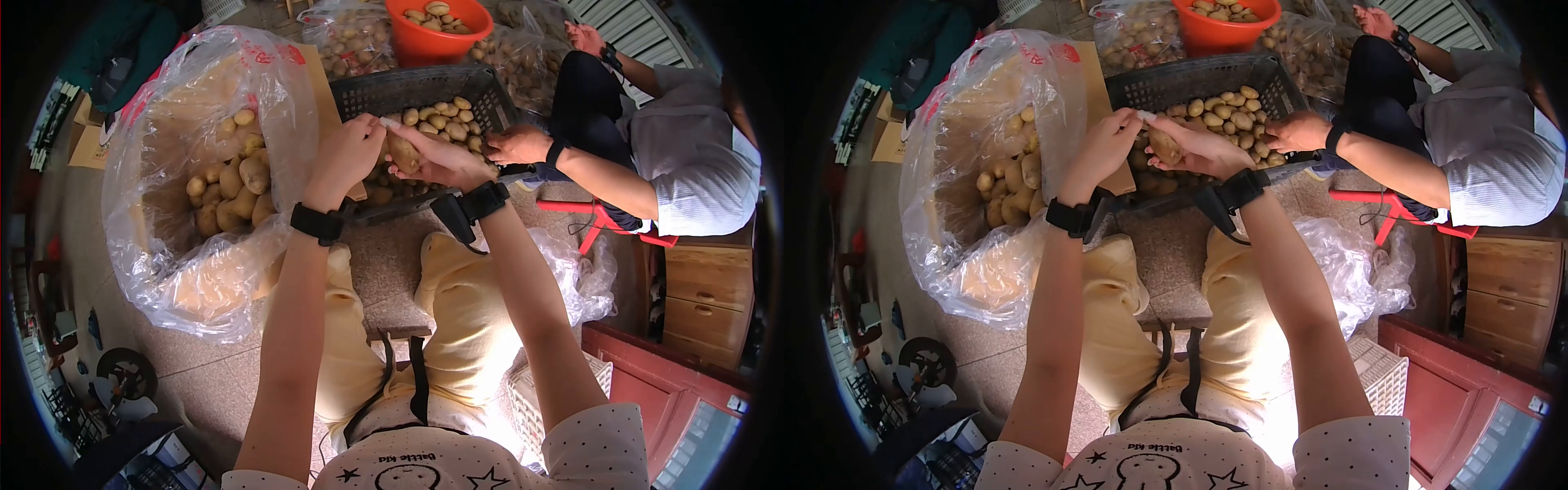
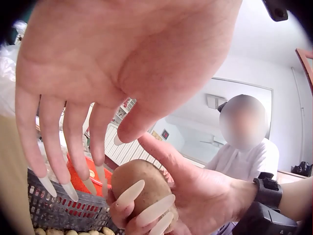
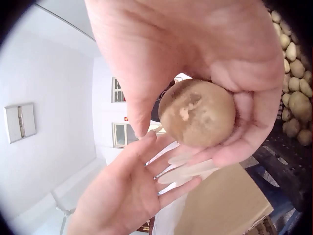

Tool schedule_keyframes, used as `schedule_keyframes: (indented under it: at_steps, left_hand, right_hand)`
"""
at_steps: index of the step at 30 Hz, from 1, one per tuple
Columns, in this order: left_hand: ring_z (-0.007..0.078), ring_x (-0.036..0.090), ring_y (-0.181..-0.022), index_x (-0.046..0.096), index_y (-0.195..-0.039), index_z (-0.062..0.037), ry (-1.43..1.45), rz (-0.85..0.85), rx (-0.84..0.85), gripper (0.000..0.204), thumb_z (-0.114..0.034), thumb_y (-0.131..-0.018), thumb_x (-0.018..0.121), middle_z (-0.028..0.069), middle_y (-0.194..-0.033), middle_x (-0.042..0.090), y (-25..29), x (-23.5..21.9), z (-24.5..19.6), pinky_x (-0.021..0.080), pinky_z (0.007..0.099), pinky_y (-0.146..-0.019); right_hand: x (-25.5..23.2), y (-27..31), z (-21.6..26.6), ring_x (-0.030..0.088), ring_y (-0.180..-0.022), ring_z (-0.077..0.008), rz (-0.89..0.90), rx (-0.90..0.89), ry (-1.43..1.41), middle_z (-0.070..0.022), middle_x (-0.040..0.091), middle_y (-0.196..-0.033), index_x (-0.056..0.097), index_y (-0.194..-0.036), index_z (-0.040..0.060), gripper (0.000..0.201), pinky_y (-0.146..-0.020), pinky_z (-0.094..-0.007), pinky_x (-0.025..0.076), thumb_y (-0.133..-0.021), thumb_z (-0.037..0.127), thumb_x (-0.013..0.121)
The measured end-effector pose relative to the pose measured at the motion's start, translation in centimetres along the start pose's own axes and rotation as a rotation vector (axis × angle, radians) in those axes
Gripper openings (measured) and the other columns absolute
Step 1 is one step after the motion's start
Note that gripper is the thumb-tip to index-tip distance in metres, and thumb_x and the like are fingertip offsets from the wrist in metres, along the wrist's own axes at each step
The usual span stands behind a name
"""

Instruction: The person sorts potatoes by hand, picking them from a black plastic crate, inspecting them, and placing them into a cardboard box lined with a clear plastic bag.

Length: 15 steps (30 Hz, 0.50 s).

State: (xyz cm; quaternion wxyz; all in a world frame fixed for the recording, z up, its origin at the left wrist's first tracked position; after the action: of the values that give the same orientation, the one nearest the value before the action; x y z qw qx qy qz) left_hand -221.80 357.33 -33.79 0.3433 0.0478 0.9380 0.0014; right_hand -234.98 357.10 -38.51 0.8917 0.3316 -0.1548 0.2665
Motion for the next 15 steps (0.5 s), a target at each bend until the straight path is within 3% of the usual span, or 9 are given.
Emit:
schedule_keyframes:
  at_steps: [2,5,7,15]
  left_hand:
    - [0.0356,0.058,-0.094,0.058,-0.105,-0.0022,0.009,0.014,-0.01,0.035,-0.029,-0.091,0.041,0.0186,-0.101,0.062,-0.1,0.1,0.3,0.046,0.0417,-0.079]
    - [0.0357,0.059,-0.092,0.057,-0.104,-0.0036,-0.007,0.003,0.044,0.032,-0.028,-0.091,0.041,0.0189,-0.099,0.062,-0.2,0.2,0.5,0.046,0.0418,-0.078]
    - [0.0353,0.06,-0.089,0.057,-0.103,-0.0046,-0.023,-0.03,-0.052,0.03,-0.028,-0.09,0.042,0.0186,-0.098,0.062,0.1,-0.3,0.4,0.046,0.0416,-0.076]
    - [0.0334,0.06,-0.092,0.056,-0.106,-0.0045,0.062,-0.03,-0.096,0.034,-0.032,-0.089,0.043,0.0163,-0.101,0.062,-0.2,-0.3,1.3,0.046,0.0395,-0.079]
  right_hand:
    - [-0.2,0.2,0.0,0.057,-0.083,-0.0106,-0.01,0.01,0.08,-0.001,0.058,-0.091,0.053,-0.108,0.0101,0.034,-0.076,-0.0244,0.049,-0.089,0.037,0.056]
    - [-0.9,0.2,0.2,0.056,-0.085,-0.01,-0.026,-0.019,0.103,-0.0011,0.057,-0.093,0.052,-0.111,0.0096,0.036,-0.077,-0.0233,0.049,-0.087,0.035,0.059]
    - [-0.9,0.2,0.2,0.057,-0.087,-0.0103,-0.035,-0.011,0.095,-0.0013,0.058,-0.096,0.051,-0.113,0.0093,0.037,-0.078,-0.0232,0.049,-0.087,0.034,0.059]
    - [-0.5,0.5,0.6,0.059,-0.093,-0.0125,-0.058,-0.043,0.121,-0.0038,0.061,-0.11,0.05,-0.116,0.0108,0.036,-0.083,-0.0257,0.048,-0.089,0.035,0.054]
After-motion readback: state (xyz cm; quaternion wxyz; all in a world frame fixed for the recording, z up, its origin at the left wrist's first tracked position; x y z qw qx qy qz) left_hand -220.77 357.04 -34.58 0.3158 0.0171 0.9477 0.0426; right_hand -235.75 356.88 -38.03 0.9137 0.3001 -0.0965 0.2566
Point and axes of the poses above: each hand's wrist, its own y-axis away from the middle knuckle, its own x-axis out of the palm, z = x × y, the point moved 6 cm from there along -y, towards the middle knuckle
